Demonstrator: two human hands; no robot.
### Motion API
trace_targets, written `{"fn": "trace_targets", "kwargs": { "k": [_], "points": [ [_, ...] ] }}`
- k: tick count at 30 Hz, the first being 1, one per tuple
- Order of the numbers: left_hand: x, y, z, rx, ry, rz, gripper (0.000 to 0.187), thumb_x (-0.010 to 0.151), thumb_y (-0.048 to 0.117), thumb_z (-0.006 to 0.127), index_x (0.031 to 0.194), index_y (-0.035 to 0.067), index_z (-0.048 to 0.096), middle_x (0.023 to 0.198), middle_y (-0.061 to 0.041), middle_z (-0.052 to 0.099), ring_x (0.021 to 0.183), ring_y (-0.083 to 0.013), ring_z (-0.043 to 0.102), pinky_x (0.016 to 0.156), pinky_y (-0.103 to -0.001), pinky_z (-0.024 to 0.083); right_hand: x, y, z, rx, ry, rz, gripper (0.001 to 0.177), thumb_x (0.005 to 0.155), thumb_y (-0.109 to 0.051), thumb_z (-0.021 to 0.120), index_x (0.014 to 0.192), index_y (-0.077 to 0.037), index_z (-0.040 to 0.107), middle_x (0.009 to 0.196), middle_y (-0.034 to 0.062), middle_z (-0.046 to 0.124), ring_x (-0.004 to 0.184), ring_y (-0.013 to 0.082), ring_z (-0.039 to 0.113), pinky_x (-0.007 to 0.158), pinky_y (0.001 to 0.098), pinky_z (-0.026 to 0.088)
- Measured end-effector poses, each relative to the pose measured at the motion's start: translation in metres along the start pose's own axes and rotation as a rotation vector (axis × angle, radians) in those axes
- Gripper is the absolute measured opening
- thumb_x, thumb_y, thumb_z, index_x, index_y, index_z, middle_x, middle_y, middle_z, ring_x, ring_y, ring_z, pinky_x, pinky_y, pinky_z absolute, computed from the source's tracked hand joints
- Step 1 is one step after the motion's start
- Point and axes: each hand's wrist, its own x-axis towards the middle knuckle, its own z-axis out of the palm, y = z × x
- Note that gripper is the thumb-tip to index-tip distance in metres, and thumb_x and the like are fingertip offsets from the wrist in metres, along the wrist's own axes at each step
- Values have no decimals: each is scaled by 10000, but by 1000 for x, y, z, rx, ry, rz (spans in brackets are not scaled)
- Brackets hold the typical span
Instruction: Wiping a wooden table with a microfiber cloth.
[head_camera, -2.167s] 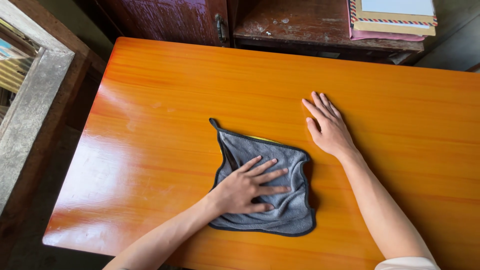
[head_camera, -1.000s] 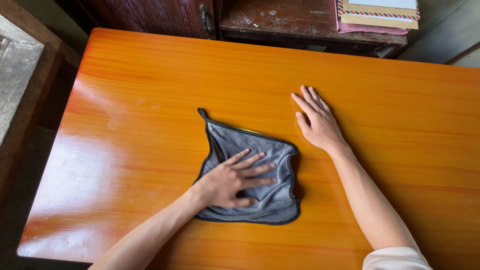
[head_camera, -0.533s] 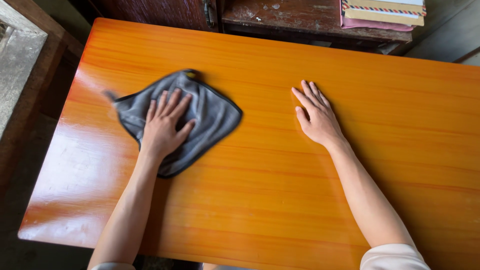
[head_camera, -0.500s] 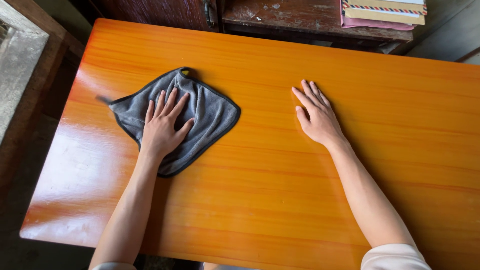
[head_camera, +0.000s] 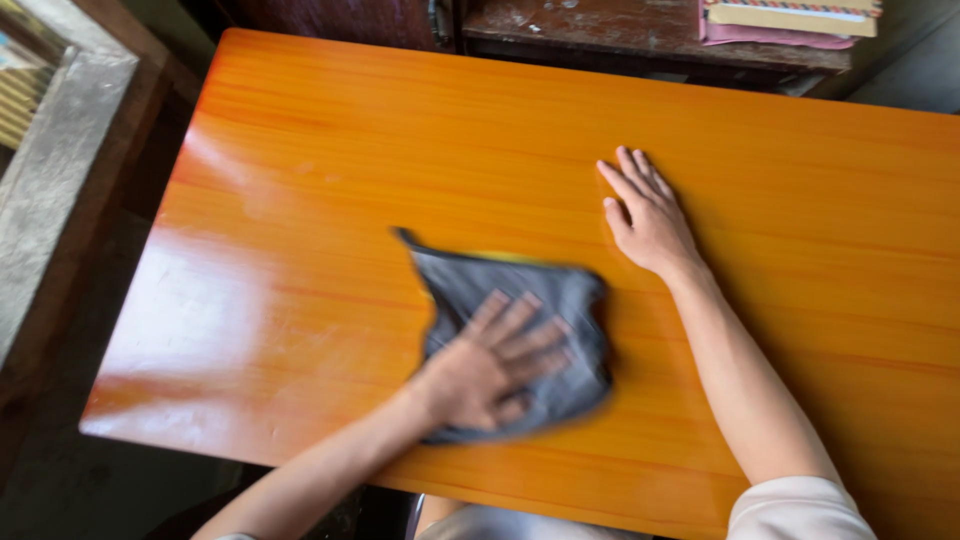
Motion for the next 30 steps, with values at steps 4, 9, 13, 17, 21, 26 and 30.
{"fn": "trace_targets", "kwargs": {
  "k": [4, 9, 13, 17, 21, 26, 30],
  "points": [
    [-1, 21, 9, -54, -44, 59, 684, 954, 522, 503, 1592, 289, 422, 1721, -34, 278, 1607, -365, 161, 1287, -614, 56, 1, -1, 1, 1, 4, -21, 507, 1060, -263, 474, 1563, -199, 456, 1690, 115, 306, 1566, 334, 239, 1253, 459, 220],
    [-18, -15, 0, -145, 25, -35, 643, 992, 532, 525, 1585, 296, 445, 1710, -46, 325, 1598, -310, 272, 1308, -540, 190, -3, 0, 3, 36, 17, -42, 513, 1057, -255, 489, 1564, -181, 460, 1686, 124, 321, 1571, 336, 248, 1270, 456, 222],
    [-52, -71, -31, -127, 134, -288, 649, 956, 481, 607, 1556, 270, 482, 1660, -72, 389, 1558, -336, 310, 1267, -546, 229, -2, -4, 2, 42, -2, -35, 513, 1059, -260, 482, 1564, -176, 456, 1690, 128, 310, 1569, 331, 234, 1263, 456, 207],
    [-101, -113, -51, 54, 241, -672, 638, 954, 447, 614, 1540, 229, 490, 1651, -113, 408, 1545, -349, 323, 1248, -559, 239, -2, -11, -1, 39, -27, -16, 508, 1065, -256, 476, 1563, -159, 451, 1689, 130, 306, 1574, 330, 214, 1257, 459, 199],
    [-129, -118, -44, 184, 314, -881, 654, 1007, 429, 586, 1597, 180, 452, 1661, -170, 358, 1546, -403, 274, 1246, -580, 192, -4, -13, -4, 51, -31, -6, 506, 1067, -253, 472, 1564, -157, 454, 1691, 125, 305, 1576, 326, 211, 1262, 453, 203],
    [-110, -70, -33, 234, 250, -816, 692, 984, 423, 581, 1595, 143, 416, 1676, -180, 317, 1539, -473, 231, 1230, -627, 158, -4, -12, -6, 46, -38, 7, 511, 1068, -256, 467, 1571, -164, 445, 1695, 121, 296, 1579, 320, 201, 1266, 451, 193],
    [-84, -9, -29, 139, 170, -673, 718, 950, 430, 591, 1584, 148, 404, 1681, -178, 288, 1529, -489, 223, 1219, -646, 156, -3, -3, 1, 25, -40, -12, 516, 1081, -260, 464, 1588, -162, 436, 1704, 135, 286, 1589, 331, 186, 1277, 457, 177]
  ]
}}
